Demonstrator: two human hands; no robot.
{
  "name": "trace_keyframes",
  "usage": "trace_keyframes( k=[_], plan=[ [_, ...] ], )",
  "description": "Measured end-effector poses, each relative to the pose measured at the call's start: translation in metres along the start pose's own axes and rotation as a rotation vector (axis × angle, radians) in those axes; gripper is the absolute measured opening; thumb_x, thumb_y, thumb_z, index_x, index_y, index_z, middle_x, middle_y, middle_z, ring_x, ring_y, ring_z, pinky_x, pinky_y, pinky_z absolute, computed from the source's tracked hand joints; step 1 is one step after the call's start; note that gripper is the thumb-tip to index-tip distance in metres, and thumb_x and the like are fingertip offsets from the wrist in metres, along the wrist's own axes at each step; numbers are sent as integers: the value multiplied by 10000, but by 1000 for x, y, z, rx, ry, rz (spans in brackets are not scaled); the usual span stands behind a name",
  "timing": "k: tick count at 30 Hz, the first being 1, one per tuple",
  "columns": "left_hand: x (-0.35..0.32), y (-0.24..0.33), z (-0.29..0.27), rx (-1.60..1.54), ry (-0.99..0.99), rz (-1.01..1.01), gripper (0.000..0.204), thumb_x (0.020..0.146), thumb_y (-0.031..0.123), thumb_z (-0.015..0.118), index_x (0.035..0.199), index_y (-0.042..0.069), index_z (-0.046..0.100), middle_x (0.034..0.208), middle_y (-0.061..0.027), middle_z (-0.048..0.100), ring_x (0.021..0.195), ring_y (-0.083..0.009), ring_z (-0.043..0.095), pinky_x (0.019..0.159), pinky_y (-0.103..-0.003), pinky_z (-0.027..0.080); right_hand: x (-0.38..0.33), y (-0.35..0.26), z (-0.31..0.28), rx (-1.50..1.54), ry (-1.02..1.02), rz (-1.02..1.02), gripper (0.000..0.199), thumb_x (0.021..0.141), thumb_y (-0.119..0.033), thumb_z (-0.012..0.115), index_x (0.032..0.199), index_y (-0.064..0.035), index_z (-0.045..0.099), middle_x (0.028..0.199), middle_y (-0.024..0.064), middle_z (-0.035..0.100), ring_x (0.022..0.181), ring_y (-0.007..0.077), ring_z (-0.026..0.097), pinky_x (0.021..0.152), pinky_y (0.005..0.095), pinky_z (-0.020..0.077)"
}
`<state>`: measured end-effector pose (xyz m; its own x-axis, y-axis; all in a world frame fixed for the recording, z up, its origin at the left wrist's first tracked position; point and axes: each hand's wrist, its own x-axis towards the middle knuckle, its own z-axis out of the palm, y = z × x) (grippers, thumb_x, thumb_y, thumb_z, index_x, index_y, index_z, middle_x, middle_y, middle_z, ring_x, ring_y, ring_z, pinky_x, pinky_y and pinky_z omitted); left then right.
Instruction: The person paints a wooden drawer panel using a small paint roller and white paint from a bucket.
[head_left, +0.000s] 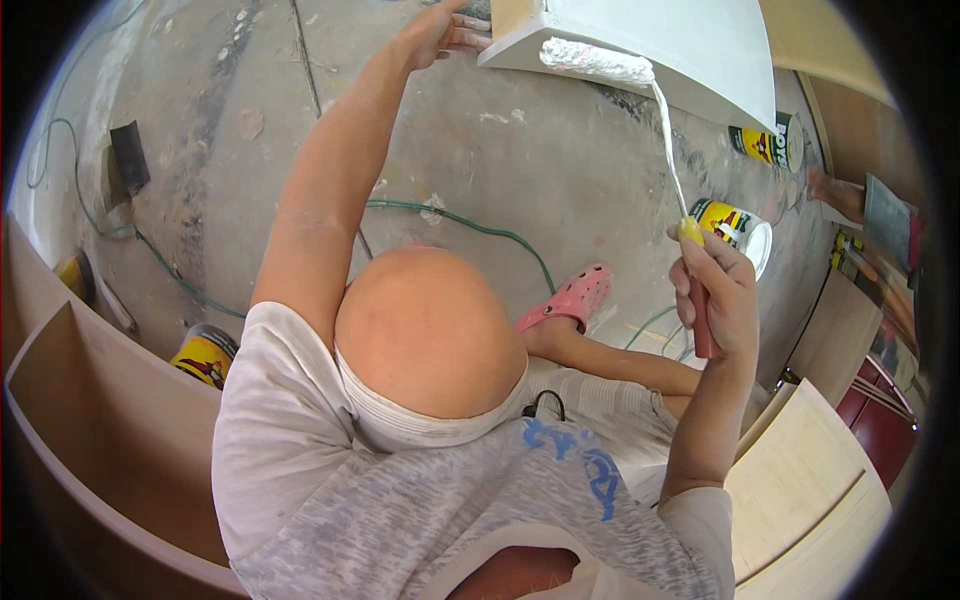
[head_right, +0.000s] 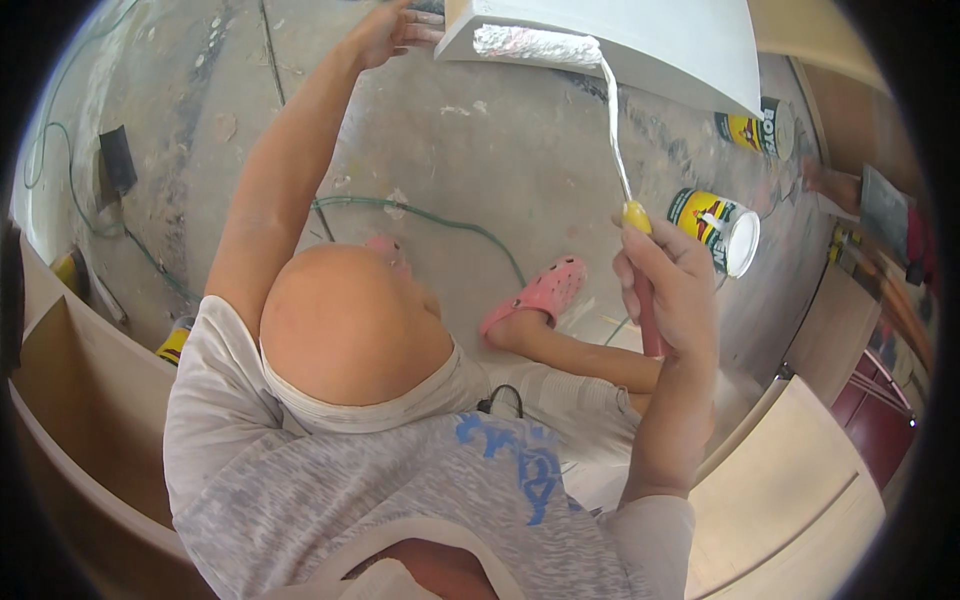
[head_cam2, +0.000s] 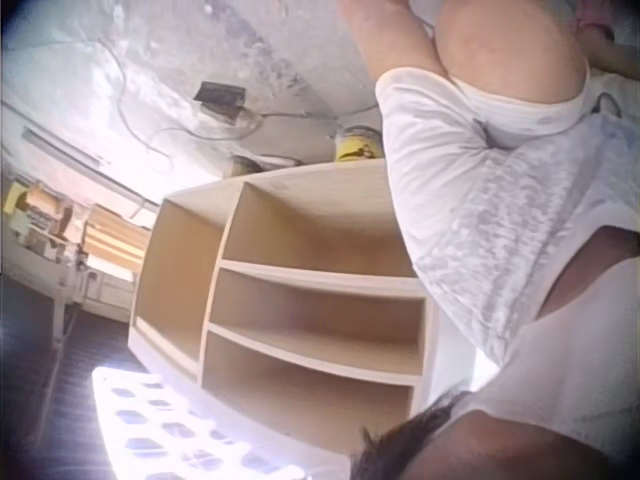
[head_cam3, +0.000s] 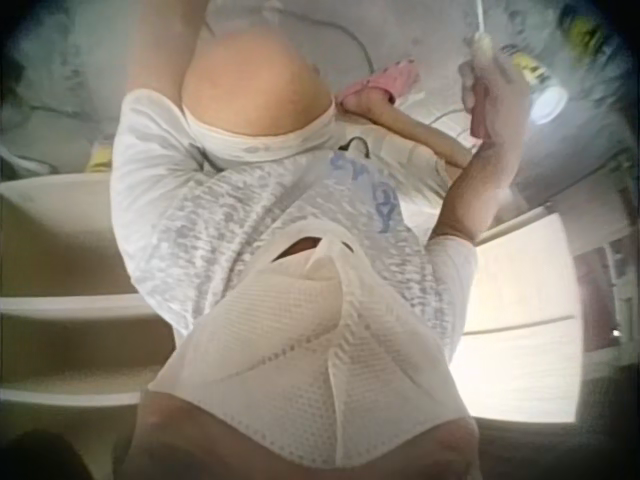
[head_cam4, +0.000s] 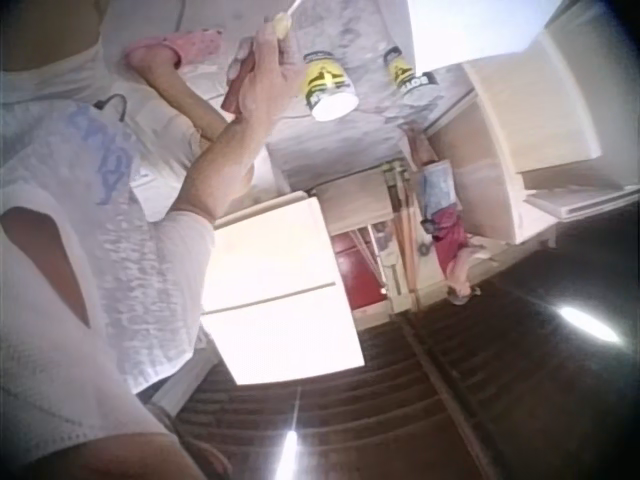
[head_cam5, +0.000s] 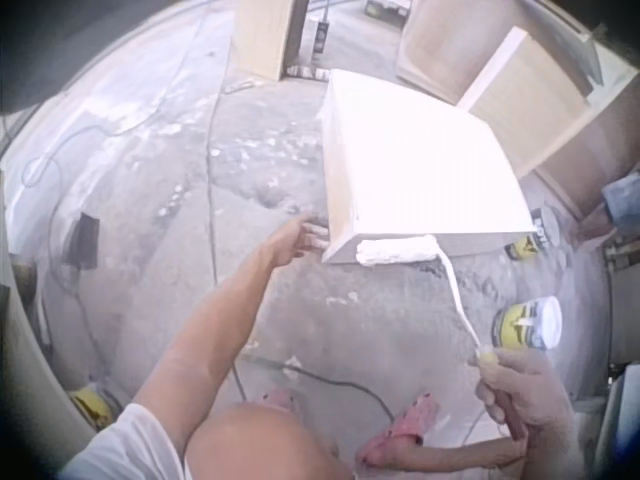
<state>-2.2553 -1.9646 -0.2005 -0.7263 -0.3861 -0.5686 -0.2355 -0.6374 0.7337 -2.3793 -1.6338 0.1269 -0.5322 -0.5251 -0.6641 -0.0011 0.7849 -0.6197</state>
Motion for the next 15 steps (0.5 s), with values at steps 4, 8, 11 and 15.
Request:
trace_keyframes(
  k=[4,8,11,15],
  plan=[
    [-10,4,-2,39,-43,-35,664,934,603,223,1121,117,634,1027,-77,701,1084,-215,532,1008,-493,177,9,12,8,-57,-109,102,275,889,-287,607,951,-19,620,622,-4,526,444,62,447,413,214,339],
    [-12,4,2,7,-6,-11,700,921,635,232,1180,96,595,1091,-106,679,1132,-231,520,1032,-508,181,50,25,18,-155,-91,11,303,877,-324,609,819,-27,620,611,7,537,468,87,480,434,249,376],
    [-18,11,14,18,-7,11,706,922,635,261,1257,81,544,1123,-91,657,1175,-230,500,1068,-498,145,95,24,40,-140,-38,46,301,887,-319,596,774,-43,556,609,22,529,449,98,477,385,263,379],
    [-44,15,29,-2,86,2,734,922,648,251,1298,67,494,1121,-64,646,1178,-227,487,1069,-467,129,139,54,45,-138,-145,39,306,877,-314,607,751,-39,558,618,29,538,465,120,499,400,296,405]
  ],
)
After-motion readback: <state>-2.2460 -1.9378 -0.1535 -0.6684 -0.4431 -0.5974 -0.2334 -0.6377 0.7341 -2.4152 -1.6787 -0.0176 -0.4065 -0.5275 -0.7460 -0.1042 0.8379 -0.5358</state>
